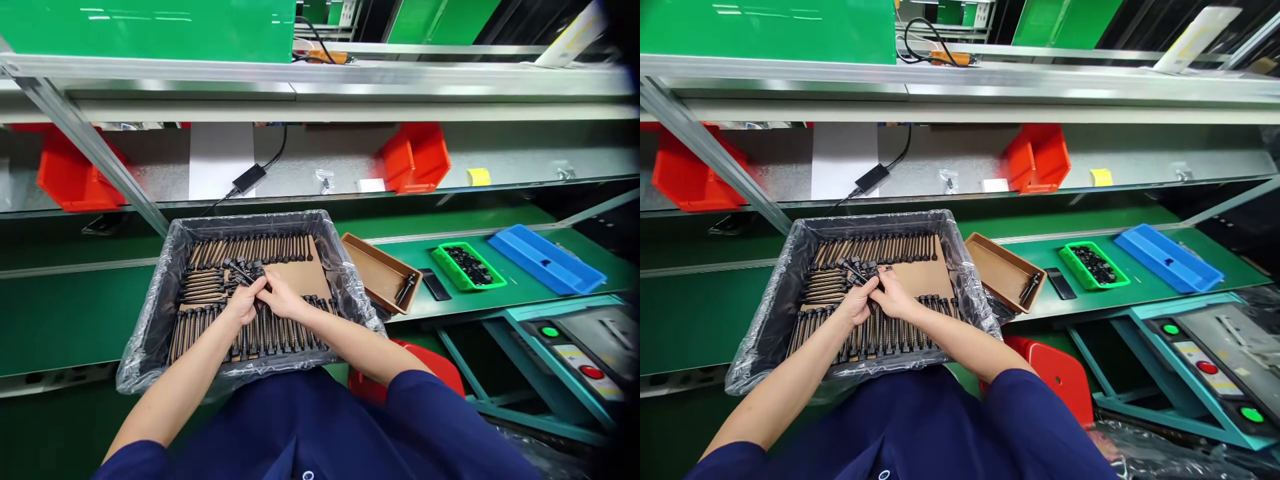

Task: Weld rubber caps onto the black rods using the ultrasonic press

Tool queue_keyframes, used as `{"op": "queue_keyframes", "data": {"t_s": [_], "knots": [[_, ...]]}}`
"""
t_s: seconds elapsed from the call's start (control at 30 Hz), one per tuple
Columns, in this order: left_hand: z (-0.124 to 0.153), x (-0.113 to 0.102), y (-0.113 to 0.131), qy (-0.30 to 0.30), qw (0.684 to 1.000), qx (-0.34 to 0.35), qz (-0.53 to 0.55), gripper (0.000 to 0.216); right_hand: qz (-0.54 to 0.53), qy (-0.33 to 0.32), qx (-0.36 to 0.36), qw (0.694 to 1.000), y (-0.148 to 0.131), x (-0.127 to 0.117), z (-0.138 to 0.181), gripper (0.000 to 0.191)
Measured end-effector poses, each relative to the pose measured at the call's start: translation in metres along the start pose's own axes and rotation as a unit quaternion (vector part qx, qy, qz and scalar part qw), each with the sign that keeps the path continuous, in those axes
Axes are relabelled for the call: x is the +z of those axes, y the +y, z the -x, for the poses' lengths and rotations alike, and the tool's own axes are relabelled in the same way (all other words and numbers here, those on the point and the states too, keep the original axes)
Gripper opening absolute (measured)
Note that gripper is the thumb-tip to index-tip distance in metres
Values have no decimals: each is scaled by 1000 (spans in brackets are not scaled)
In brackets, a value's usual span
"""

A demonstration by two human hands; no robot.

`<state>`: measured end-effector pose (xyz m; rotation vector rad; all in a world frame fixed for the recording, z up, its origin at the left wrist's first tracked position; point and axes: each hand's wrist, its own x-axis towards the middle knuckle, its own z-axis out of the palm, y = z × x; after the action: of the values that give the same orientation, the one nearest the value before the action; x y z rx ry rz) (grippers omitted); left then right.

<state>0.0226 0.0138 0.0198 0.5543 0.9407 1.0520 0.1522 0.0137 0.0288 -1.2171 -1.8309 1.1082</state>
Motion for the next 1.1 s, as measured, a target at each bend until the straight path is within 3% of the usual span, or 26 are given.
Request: {"op": "queue_keyframes", "data": {"t_s": [0.13, 0.23, 0.33, 0.5, 0.7, 0.93, 1.1], "knots": [[0, -17, 7, 5, 1000, -26, -10, 54, -4, 87, 33, 996, 1, 17, -5, 20], [-2, -29, 8, 24, 999, -44, -22, 50, -111, 53, 92, 988, 3, 22, -9, 24], [-5, -37, 7, 40, 996, -76, -17, 51, -253, 9, 157, 955, 8, 26, -11, 24], [-12, -41, 4, 42, 995, -86, -35, 48, -354, 52, 244, 901, 16, 24, -14, 29], [-14, -42, 5, 31, 992, -109, -47, 45, -341, -6, 223, 913, 23, 23, -15, 36], [-22, -39, 3, 43, 991, -130, -6, 27, -391, 44, 237, 888, 36, 31, -19, 35], [-33, -42, 9, 109, 988, -107, 17, 17, -438, 152, 243, 852, 50, 1, -35, 25]]}}
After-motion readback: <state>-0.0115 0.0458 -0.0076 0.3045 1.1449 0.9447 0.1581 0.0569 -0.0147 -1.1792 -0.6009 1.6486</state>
